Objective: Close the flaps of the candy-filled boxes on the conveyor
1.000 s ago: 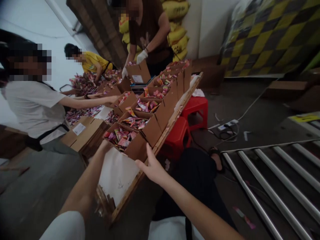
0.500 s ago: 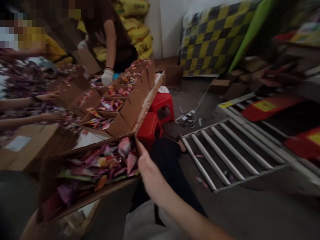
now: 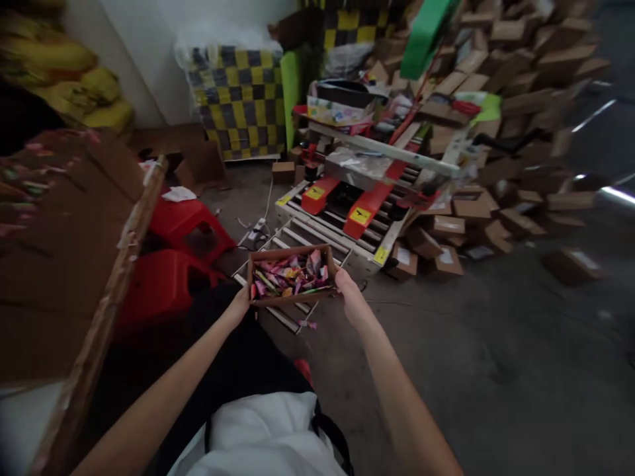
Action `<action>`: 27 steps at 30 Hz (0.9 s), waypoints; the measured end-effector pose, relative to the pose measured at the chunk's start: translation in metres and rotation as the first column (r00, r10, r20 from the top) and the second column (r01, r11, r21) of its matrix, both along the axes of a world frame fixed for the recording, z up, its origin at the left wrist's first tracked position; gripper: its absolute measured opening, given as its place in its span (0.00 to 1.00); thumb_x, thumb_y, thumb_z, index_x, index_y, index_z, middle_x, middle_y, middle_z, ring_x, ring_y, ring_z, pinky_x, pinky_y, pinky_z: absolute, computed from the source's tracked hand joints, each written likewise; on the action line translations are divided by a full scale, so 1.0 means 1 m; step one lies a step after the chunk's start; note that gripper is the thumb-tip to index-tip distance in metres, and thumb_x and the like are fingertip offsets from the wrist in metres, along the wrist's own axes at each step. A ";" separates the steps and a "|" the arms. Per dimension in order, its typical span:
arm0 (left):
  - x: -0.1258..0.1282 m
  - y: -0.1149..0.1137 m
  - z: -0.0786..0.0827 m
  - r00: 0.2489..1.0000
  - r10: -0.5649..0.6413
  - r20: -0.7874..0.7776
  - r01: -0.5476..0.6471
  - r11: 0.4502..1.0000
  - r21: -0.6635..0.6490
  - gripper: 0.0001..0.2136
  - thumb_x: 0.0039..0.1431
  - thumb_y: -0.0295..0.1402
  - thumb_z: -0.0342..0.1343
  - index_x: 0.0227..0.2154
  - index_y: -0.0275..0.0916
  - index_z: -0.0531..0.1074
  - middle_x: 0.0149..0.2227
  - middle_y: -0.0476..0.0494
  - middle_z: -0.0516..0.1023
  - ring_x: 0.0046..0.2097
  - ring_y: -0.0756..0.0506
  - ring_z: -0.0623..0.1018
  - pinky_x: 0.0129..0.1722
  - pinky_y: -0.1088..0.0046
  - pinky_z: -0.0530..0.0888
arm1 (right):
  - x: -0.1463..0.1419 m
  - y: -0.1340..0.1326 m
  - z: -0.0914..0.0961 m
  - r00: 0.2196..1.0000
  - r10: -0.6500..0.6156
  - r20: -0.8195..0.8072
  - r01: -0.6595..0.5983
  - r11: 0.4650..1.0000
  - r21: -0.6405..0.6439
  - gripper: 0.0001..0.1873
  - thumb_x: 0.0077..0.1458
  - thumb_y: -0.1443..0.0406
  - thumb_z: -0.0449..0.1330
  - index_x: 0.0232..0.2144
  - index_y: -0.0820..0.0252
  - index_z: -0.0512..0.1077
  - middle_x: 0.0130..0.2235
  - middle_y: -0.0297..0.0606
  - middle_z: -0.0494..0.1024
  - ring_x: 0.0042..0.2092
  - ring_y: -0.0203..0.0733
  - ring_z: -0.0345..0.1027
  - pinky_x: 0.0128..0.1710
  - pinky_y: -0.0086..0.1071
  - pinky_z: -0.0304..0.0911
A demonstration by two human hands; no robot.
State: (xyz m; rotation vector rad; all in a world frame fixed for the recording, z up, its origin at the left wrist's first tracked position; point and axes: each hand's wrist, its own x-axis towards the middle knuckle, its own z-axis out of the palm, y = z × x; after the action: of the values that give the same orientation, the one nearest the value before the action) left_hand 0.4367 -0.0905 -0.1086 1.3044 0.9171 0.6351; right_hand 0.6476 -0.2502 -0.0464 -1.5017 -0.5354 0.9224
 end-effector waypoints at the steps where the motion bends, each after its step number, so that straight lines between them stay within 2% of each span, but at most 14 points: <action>1: 0.000 0.002 0.007 1.000 0.005 0.001 -0.005 1.000 0.027 0.27 0.51 0.52 0.54 0.48 0.38 0.68 0.57 0.38 0.67 0.62 0.38 0.61 0.63 0.58 0.53 | 0.004 -0.006 -0.002 0.997 0.023 0.071 -0.025 0.999 0.034 0.41 0.40 0.38 0.58 0.51 0.55 0.64 0.52 0.42 0.72 0.50 0.49 0.68 0.43 0.39 0.67; 4: -0.006 0.008 0.035 0.999 -0.014 0.052 0.004 0.985 0.174 0.25 0.51 0.47 0.57 0.49 0.40 0.65 0.52 0.40 0.69 0.52 0.42 0.70 0.53 0.62 0.67 | 0.012 -0.024 -0.004 0.936 -0.022 0.351 0.020 1.000 0.009 0.26 0.40 0.47 0.64 0.37 0.57 0.69 0.37 0.39 0.78 0.37 0.44 0.71 0.35 0.35 0.66; 6: -0.008 0.009 0.055 0.996 -0.056 0.076 0.034 0.965 0.260 0.22 0.49 0.42 0.61 0.45 0.40 0.64 0.45 0.44 0.70 0.42 0.47 0.73 0.42 0.70 0.71 | 0.019 -0.032 0.003 0.859 -0.007 0.512 0.040 0.998 -0.054 0.18 0.45 0.50 0.61 0.25 0.58 0.68 0.25 0.35 0.74 0.28 0.40 0.67 0.29 0.32 0.62; 8: -0.005 0.009 0.068 0.995 -0.081 0.066 0.059 0.957 0.283 0.19 0.47 0.38 0.62 0.41 0.40 0.64 0.39 0.48 0.69 0.37 0.50 0.71 0.36 0.75 0.70 | 0.028 -0.032 0.020 0.771 0.089 0.631 -0.034 0.995 -0.098 0.16 0.51 0.52 0.58 0.21 0.58 0.66 0.22 0.33 0.71 0.25 0.38 0.64 0.26 0.30 0.59; 11: 0.003 0.006 0.076 0.992 -0.121 0.039 0.105 0.956 0.274 0.17 0.48 0.36 0.61 0.39 0.40 0.62 0.34 0.51 0.66 0.33 0.52 0.69 0.32 0.77 0.68 | 0.035 -0.012 0.056 0.584 0.219 0.781 -0.137 0.976 -0.171 0.11 0.54 0.59 0.56 0.24 0.58 0.69 0.25 0.34 0.73 0.28 0.37 0.65 0.29 0.29 0.58; 13: 0.006 0.005 0.076 0.987 -0.159 0.037 0.143 0.950 0.277 0.17 0.48 0.35 0.61 0.39 0.41 0.61 0.31 0.53 0.64 0.30 0.53 0.68 0.30 0.78 0.67 | 0.028 0.016 0.074 0.409 0.380 0.830 -0.175 0.925 -0.337 0.07 0.56 0.63 0.55 0.28 0.58 0.70 0.30 0.37 0.75 0.33 0.39 0.67 0.33 0.30 0.59; 14: 0.007 0.005 0.075 0.983 -0.177 0.038 0.160 0.947 0.279 0.17 0.49 0.35 0.61 0.39 0.41 0.60 0.29 0.55 0.63 0.29 0.53 0.67 0.29 0.78 0.66 | 0.022 0.033 0.078 0.318 0.481 0.817 -0.187 0.877 -0.443 0.05 0.55 0.66 0.55 0.30 0.59 0.71 0.34 0.39 0.76 0.36 0.41 0.68 0.35 0.30 0.59; 15: 0.008 0.006 0.075 0.980 -0.195 0.035 0.178 0.943 0.280 0.17 0.49 0.35 0.60 0.39 0.41 0.59 0.27 0.56 0.62 0.27 0.53 0.67 0.28 0.78 0.66 | 0.015 0.051 0.079 0.241 0.575 0.781 -0.198 0.817 -0.541 0.05 0.55 0.68 0.55 0.32 0.60 0.72 0.36 0.41 0.76 0.39 0.42 0.69 0.37 0.31 0.59; 17: 0.008 0.010 0.074 0.972 -0.234 0.005 0.223 0.932 0.287 0.18 0.49 0.36 0.60 0.39 0.42 0.58 0.25 0.57 0.61 0.26 0.53 0.67 0.28 0.78 0.65 | 0.003 0.082 0.072 0.148 0.700 0.699 -0.225 0.712 -0.665 0.08 0.53 0.72 0.56 0.34 0.62 0.73 0.39 0.45 0.77 0.40 0.45 0.70 0.38 0.32 0.59; 19: 0.008 0.018 0.077 0.957 -0.282 -0.062 0.287 0.907 0.309 0.19 0.49 0.37 0.60 0.39 0.42 0.58 0.25 0.57 0.62 0.26 0.53 0.67 0.27 0.78 0.63 | -0.003 0.101 0.062 0.115 0.746 0.656 -0.277 0.658 -0.700 0.09 0.51 0.73 0.57 0.34 0.64 0.74 0.37 0.46 0.78 0.39 0.45 0.71 0.38 0.32 0.59; 22: 0.012 0.030 0.088 0.907 -0.335 -0.254 0.412 0.830 0.377 0.19 0.47 0.38 0.61 0.37 0.42 0.57 0.22 0.59 0.61 0.24 0.53 0.65 0.25 0.78 0.60 | 0.002 0.097 0.053 0.073 0.771 0.632 -0.354 0.613 -0.706 0.10 0.53 0.71 0.57 0.38 0.62 0.75 0.38 0.43 0.78 0.41 0.44 0.71 0.41 0.30 0.60; 23: 0.016 0.032 0.092 0.875 -0.346 -0.338 0.465 0.794 0.391 0.19 0.47 0.39 0.62 0.35 0.42 0.57 0.21 0.60 0.60 0.23 0.53 0.65 0.25 0.78 0.60 | 0.006 0.091 0.052 0.086 0.761 0.643 -0.371 0.624 -0.688 0.11 0.54 0.70 0.57 0.40 0.61 0.75 0.40 0.42 0.78 0.42 0.43 0.70 0.42 0.30 0.60; 25: 0.030 0.034 0.100 0.786 -0.376 -0.491 0.587 0.705 0.398 0.20 0.45 0.40 0.62 0.35 0.42 0.58 0.20 0.60 0.61 0.22 0.52 0.65 0.23 0.77 0.59 | 0.013 0.076 0.051 0.170 0.711 0.683 -0.374 0.688 -0.622 0.14 0.54 0.70 0.57 0.43 0.59 0.74 0.42 0.39 0.78 0.44 0.43 0.70 0.44 0.30 0.60; 27: 0.049 0.033 0.105 0.672 -0.415 -0.614 0.715 0.579 0.392 0.21 0.44 0.41 0.63 0.35 0.42 0.59 0.22 0.57 0.66 0.25 0.49 0.69 0.24 0.76 0.60 | 0.020 0.066 0.048 0.277 0.681 0.677 -0.393 0.724 -0.567 0.13 0.52 0.70 0.58 0.41 0.59 0.75 0.40 0.38 0.79 0.43 0.43 0.70 0.43 0.31 0.61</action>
State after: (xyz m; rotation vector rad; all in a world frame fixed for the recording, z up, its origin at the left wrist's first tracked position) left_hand 0.4858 -0.0574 -0.0035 2.3067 0.5665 0.0465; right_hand 0.6676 -0.1838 0.0013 -2.0808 -1.8735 0.6770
